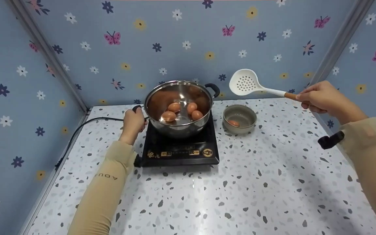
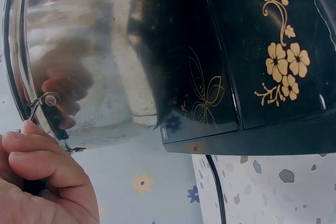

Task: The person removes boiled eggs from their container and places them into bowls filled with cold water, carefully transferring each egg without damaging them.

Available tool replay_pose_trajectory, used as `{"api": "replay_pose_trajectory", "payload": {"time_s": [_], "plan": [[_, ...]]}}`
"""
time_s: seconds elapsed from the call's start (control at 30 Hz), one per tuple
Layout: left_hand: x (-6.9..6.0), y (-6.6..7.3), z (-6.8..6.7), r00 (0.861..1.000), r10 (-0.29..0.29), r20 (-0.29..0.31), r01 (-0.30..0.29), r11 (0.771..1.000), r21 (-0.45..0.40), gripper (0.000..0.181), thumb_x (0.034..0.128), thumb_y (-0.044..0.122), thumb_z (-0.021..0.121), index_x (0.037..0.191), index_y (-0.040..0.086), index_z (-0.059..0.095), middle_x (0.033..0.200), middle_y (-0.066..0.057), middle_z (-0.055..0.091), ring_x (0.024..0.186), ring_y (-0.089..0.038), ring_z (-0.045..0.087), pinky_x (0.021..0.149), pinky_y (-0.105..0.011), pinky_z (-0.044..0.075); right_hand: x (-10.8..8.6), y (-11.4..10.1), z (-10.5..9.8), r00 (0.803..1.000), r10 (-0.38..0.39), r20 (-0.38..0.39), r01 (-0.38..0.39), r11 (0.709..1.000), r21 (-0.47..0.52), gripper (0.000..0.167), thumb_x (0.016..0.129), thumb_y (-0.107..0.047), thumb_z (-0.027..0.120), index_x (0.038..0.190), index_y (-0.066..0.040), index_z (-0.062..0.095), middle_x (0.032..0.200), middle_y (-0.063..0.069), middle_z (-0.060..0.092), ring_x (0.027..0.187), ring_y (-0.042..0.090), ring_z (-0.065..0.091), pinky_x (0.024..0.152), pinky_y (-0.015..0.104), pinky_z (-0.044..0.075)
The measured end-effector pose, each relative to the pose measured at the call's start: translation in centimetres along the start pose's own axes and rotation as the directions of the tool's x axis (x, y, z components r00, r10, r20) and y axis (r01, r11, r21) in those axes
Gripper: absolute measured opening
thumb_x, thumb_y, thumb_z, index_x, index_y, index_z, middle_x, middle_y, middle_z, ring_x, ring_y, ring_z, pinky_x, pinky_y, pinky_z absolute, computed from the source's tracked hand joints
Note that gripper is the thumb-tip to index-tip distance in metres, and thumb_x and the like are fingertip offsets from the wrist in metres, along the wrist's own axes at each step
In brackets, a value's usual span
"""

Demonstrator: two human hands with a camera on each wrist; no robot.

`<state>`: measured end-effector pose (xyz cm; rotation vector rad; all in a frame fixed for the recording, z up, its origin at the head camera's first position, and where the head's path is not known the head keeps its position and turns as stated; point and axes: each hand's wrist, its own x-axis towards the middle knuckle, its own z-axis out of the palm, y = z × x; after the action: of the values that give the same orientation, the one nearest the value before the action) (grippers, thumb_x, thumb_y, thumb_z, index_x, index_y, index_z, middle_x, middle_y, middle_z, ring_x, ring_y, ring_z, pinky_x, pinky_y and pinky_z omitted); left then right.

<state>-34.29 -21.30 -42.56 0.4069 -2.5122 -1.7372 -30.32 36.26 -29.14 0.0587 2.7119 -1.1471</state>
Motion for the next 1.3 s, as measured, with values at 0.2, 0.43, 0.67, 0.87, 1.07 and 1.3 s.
{"api": "replay_pose_trajectory", "payload": {"time_s": [0.2,0.43,0.67,0.87,1.07,1.3], "plan": [[0.0,0.0,0.0,1.000,0.009,-0.010,-0.009,1.000,0.013,0.036,0.1176,0.028,0.031,0.122,-0.003,0.048,0.061,0.005,0.056,0.044,-0.005,0.047,0.046,-0.021,0.040,-0.2,-1.5,-0.1,1.000,-0.010,0.005,0.010,0.999,0.036,0.051,0.112,-0.026,0.060,0.146,0.013,0.057,0.074,-0.004,0.067,0.049,0.007,0.041,0.047,0.026,0.035],[0.0,-0.1,0.0,1.000,0.023,-0.019,-0.023,1.000,0.011,0.030,0.1174,0.028,0.031,0.109,0.005,0.048,0.058,0.006,0.055,0.042,-0.005,0.046,0.045,-0.021,0.041,-0.3,-3.2,0.3,0.999,-0.034,0.006,0.034,0.999,0.035,0.047,0.113,-0.026,0.060,0.142,0.010,0.060,0.072,-0.005,0.066,0.048,0.008,0.040,0.046,0.026,0.034],[0.0,-0.1,-0.1,0.999,0.031,-0.016,-0.031,1.000,0.002,0.029,0.1176,0.028,0.031,0.108,0.005,0.047,0.060,0.004,0.055,0.044,-0.006,0.047,0.045,-0.021,0.040,-0.2,-5.0,0.8,0.999,-0.049,0.009,0.048,0.999,0.019,0.042,0.112,-0.028,0.061,0.133,0.007,0.065,0.070,-0.003,0.064,0.047,0.008,0.041,0.045,0.026,0.034],[0.1,-0.1,0.1,1.000,0.021,-0.021,-0.021,1.000,0.013,0.032,0.1176,0.029,0.031,0.111,0.003,0.048,0.058,0.005,0.055,0.042,-0.006,0.044,0.045,-0.021,0.040,-0.1,-6.2,1.3,0.998,-0.059,0.026,0.059,0.998,0.009,0.043,0.112,-0.028,0.060,0.136,0.007,0.065,0.071,-0.003,0.065,0.047,0.008,0.041,0.045,0.026,0.034],[0.2,-0.1,0.2,0.999,0.023,-0.029,-0.022,0.999,0.028,0.035,0.1175,0.028,0.031,0.119,-0.002,0.048,0.057,0.006,0.054,0.040,-0.005,0.044,0.044,-0.021,0.039,0.2,-7.5,2.1,0.997,-0.063,0.045,0.063,0.998,0.000,0.043,0.112,-0.028,0.061,0.138,0.006,0.066,0.072,-0.004,0.066,0.048,0.008,0.042,0.045,0.025,0.035],[0.0,-0.2,0.1,0.998,0.045,-0.032,-0.043,0.998,0.046,0.030,0.1172,0.027,0.031,0.104,0.006,0.047,0.055,0.008,0.054,0.040,-0.005,0.043,0.045,-0.021,0.040,0.5,-9.2,3.5,0.992,-0.088,0.086,0.088,0.996,0.006,0.041,0.111,-0.022,0.060,0.138,0.009,0.066,0.072,-0.002,0.066,0.047,0.007,0.039,0.046,0.023,0.034]]}}
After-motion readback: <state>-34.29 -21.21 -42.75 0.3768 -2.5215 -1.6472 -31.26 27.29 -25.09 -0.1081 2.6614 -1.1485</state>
